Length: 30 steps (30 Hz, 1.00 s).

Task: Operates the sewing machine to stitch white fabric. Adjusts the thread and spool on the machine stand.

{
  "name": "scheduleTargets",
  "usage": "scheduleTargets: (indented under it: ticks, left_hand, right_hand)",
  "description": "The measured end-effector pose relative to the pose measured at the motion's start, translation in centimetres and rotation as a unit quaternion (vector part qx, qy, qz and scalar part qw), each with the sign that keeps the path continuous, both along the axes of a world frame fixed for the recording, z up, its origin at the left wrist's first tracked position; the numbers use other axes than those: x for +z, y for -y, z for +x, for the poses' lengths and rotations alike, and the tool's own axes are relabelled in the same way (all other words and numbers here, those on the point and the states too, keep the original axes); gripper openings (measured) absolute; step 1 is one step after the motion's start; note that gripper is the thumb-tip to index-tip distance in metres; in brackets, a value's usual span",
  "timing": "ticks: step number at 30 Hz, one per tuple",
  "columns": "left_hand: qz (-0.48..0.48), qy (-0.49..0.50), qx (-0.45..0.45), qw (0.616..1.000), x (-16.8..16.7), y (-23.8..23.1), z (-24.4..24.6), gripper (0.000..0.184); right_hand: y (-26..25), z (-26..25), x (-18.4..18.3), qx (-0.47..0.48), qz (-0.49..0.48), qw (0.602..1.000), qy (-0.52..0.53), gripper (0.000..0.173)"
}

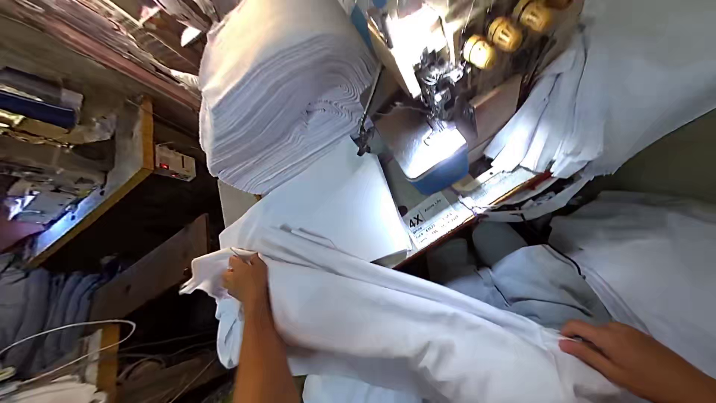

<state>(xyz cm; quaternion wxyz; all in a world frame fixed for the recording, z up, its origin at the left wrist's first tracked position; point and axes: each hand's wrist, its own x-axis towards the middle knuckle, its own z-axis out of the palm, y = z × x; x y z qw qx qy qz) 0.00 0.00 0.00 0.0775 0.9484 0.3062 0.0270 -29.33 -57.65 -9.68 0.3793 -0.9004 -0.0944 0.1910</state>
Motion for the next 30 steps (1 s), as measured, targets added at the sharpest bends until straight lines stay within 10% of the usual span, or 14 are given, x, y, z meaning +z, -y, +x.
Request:
scheduleTargets:
  ticks: [6, 12, 17, 20, 30]
  left_hand:
    - [0.011, 0.159, -0.226, 0.961, 1.7, 6.1, 1.9, 0.045]
    - [-0.163, 0.198, -0.494, 0.831, 4.2, 24.4, 4.0, 0.026]
    - [-0.181, 0.118, -0.484, 0.848, 2.5, 32.5, 8.5, 0.05]
    - [-0.168, 0.108, -0.495, 0.846, 2.4, 32.8, 10.2, 0.024]
    - [-0.655, 0.141, -0.507, 0.543, -1.3, 26.2, 10.4, 0.026]
  right_hand:
    - [-0.3, 4.7, 0.0, 0.057, -0.064, 0.994, -0.074, 0.032]
    - [-1.9, 8.1, 0.5, 0.102, -0.1, 0.989, -0.046, 0.031]
    - [-1.4, 7.1, 1.3, 0.045, -0.058, 0.997, 0.019, 0.03]
    - [0.0, 6.1, 1.6, -0.008, -0.053, 0.998, -0.038, 0.031]
    - [2.2, 6.0, 0.4, -0.057, -0.068, 0.991, -0.102, 0.034]
